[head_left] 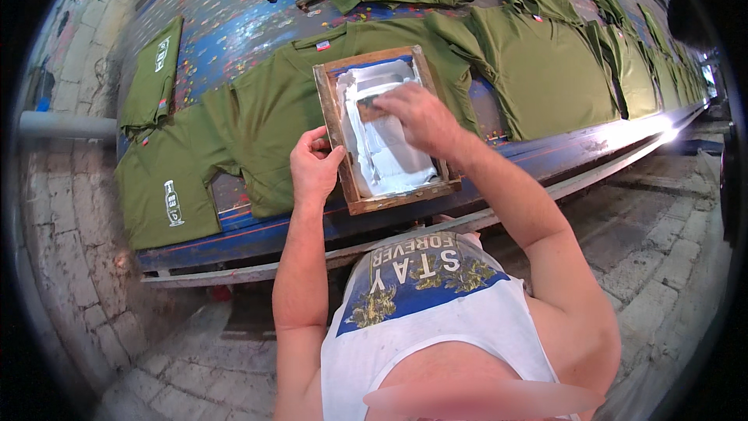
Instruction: The person repeatedly lays out green t-shirts on a workbench, aligns a screen-printing frame over the chest area, and uses a squeegee to pull white ink across the screen to print a logo. After each print, the shirt is folded and set aside, and the process is repeated on new shirts.
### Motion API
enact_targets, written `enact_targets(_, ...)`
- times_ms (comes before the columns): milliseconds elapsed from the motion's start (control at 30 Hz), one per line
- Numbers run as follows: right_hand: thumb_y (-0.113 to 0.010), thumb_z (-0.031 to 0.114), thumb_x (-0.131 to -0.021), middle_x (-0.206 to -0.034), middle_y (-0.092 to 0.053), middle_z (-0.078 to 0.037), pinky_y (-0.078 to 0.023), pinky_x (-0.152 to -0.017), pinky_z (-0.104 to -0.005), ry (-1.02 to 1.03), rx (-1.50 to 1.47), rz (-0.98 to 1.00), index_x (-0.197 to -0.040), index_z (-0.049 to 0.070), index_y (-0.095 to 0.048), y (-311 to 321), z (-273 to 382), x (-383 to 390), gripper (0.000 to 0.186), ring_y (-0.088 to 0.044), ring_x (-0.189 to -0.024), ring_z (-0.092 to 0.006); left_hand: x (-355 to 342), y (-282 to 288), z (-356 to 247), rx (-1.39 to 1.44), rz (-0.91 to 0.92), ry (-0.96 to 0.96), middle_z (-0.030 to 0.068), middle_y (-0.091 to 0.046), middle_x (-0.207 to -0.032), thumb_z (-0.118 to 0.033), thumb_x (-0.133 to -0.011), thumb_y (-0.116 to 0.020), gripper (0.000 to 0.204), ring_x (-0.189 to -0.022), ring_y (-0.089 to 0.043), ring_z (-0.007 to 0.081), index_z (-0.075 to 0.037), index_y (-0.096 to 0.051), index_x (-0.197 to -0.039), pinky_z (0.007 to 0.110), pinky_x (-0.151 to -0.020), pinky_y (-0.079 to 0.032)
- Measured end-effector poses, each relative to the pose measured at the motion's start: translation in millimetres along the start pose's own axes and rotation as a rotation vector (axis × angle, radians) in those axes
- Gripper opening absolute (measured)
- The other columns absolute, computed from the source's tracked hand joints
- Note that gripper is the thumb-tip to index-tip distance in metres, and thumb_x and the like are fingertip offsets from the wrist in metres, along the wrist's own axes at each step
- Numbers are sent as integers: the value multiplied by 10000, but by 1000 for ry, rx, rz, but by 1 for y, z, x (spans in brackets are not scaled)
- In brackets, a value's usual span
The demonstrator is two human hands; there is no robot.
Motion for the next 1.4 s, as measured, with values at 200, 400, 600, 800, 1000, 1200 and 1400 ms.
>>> enact_targets(200,-689,-41,-855,-1218,-775,-193,-577,-1060,-502,-13,29,31,-1281,45,-778,8,-31,-52,444,-713,-1200,-410,1,0,4,32,-10,11,68,-786,-1041,-17,-900,-887,551,-853,-712,96,54,-705,-1415,279,-778,-604)
enact_targets(400,-762,-10,-834,-1232,-774,-155,-589,-1029,-500,55,-18,144,-1291,67,-783,8,-5,-17,464,-725,-1162,-393,1,-1,6,90,10,52,76,-794,-1063,20,-918,-872,525,-872,-728,102,63,-698,-1412,276,-792,-612)
enact_targets(600,-778,-7,-786,-1235,-765,-123,-600,-1007,-488,29,-126,280,-1315,65,-767,20,62,50,534,-731,-1130,-367,4,-1,-1,132,45,66,90,-801,-1080,45,-918,-867,522,-884,-741,102,67,-695,-1411,265,-796,-620)
enact_targets(800,-732,-33,-840,-1157,-761,-183,-588,-973,-511,-48,-282,466,-1191,37,-767,31,32,27,359,-721,-1130,-413,3,-1,2,138,39,57,87,-805,-1091,37,-920,-868,518,-874,-734,98,70,-696,-1408,266,-789,-620)
enact_targets(1000,-697,-43,-874,-1140,-755,-202,-565,-997,-531,2,-141,214,-1230,32,-771,22,-26,-53,371,-702,-1142,-444,3,0,5,87,11,29,81,-806,-1095,19,-925,-873,511,-859,-717,88,72,-699,-1402,267,-782,-613)
enact_targets(1200,-717,-19,-847,-1188,-762,-177,-576,-1028,-504,14,-98,195,-1279,71,-788,15,-4,-17,447,-708,-1174,-409,4,-1,5,108,22,44,79,-806,-1093,25,-926,-871,500,-863,-720,90,74,-700,-1393,270,-786,-614)
enact_targets(1400,-784,49,-814,-1193,-745,-114,-601,-1002,-469,10,-144,319,-1279,91,-779,25,62,51,467,-714,-1133,-354,3,0,3,107,39,39,76,-802,-1085,30,-922,-871,497,-873,-729,94,75,-700,-1387,268,-787,-615)
Point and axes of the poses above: each hand's wrist, its own x-axis away from the middle knuckle, its own y-axis out of the back of the hand, z = x × y, the point moved 7 cm from there along -x, towards the middle knuckle
